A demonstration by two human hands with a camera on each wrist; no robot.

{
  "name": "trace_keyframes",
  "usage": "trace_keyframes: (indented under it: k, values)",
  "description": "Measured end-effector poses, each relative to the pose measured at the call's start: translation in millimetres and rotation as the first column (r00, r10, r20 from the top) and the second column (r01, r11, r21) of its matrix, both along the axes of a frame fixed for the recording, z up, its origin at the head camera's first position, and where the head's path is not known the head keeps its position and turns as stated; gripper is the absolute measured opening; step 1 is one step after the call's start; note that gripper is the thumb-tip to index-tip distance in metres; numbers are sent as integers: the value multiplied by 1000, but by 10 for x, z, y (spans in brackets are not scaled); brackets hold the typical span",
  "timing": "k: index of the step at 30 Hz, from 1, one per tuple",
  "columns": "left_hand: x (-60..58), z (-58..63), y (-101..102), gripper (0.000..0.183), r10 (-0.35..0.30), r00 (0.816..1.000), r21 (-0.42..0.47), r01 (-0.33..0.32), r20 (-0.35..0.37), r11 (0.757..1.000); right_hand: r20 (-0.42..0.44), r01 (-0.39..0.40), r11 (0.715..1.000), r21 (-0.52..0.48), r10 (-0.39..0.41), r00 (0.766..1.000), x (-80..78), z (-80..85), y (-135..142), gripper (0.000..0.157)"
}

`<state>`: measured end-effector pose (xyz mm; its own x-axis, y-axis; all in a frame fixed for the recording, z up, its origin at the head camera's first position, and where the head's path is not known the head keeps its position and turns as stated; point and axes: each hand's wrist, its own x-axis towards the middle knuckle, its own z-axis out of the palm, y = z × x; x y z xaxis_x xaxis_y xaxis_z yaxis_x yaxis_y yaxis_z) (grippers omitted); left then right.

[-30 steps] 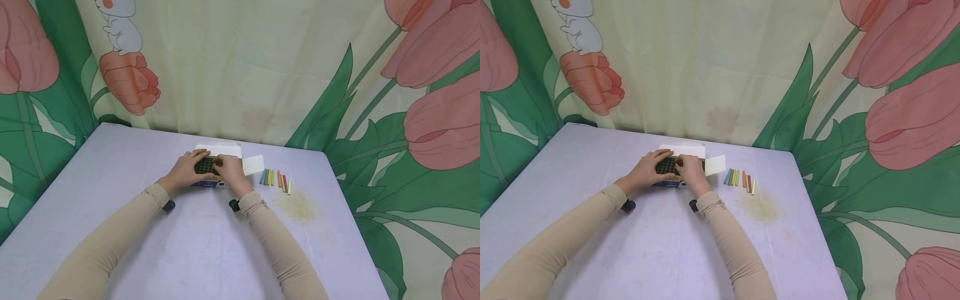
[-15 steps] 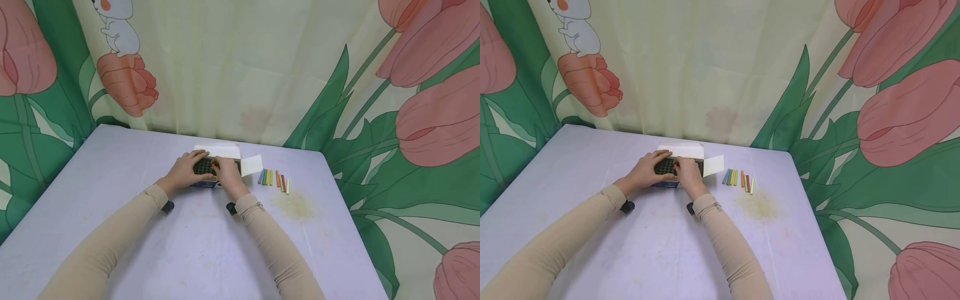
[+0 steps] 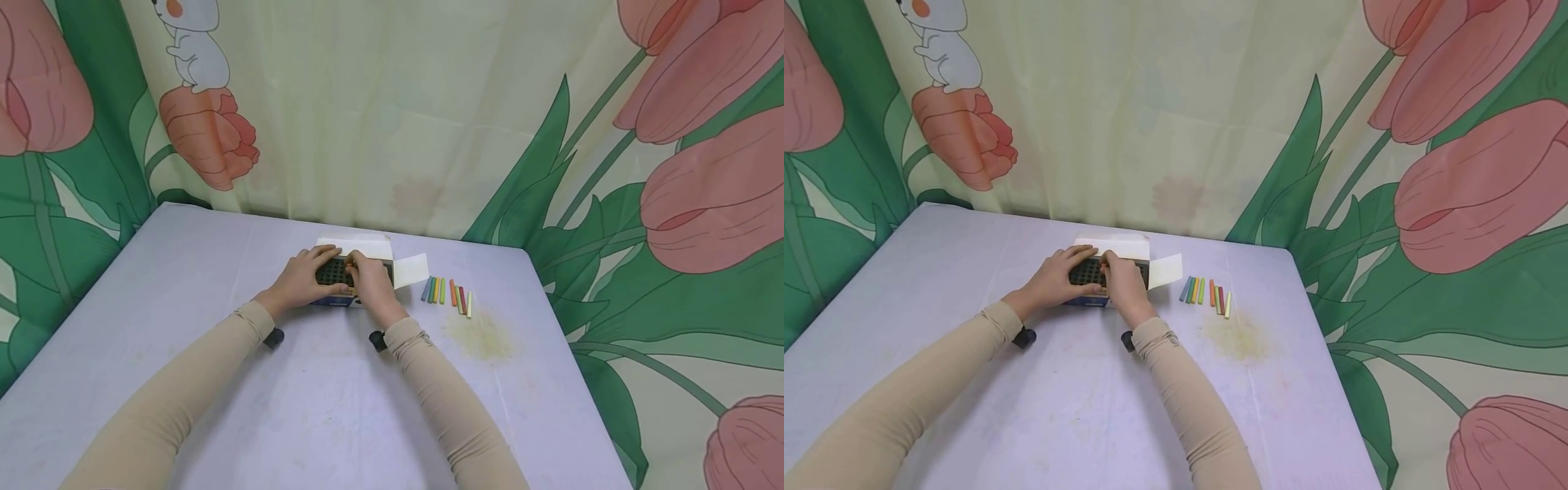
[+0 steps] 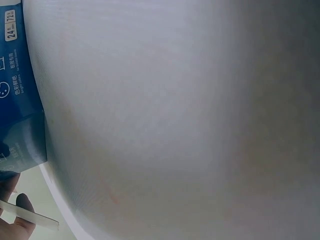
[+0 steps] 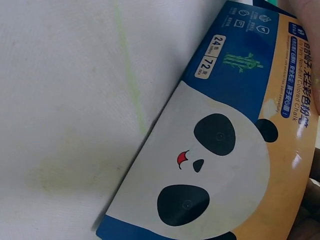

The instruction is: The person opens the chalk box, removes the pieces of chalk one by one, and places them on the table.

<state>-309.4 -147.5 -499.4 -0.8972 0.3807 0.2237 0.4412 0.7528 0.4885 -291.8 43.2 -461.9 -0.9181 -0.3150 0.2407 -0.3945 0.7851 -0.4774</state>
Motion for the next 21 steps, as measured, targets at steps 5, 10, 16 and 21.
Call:
trace_keyframes:
  k: [5, 10, 16, 21]
  values:
    - [-1, 4, 1, 93, -2, 1000, -6, 2, 10, 1000, 24, -10, 1000, -3, 10, 1000, -5, 14, 10, 16]
    - [-8, -12, -4, 94, 0, 1000, -6, 0, -1, 1000, 40, -13, 1000, -16, 14, 999, -25, 49, 15, 17]
    - [-7, -6, -7, 95, 3, 1000, -14, -3, 5, 1000, 13, -1, 999, -34, 1, 1000, -52, 115, 24, 20]
    - [-7, 2, -6, 95, 4, 1000, -16, -4, 3, 1000, 12, 8, 998, -69, -7, 1000, -70, 185, 36, 21]
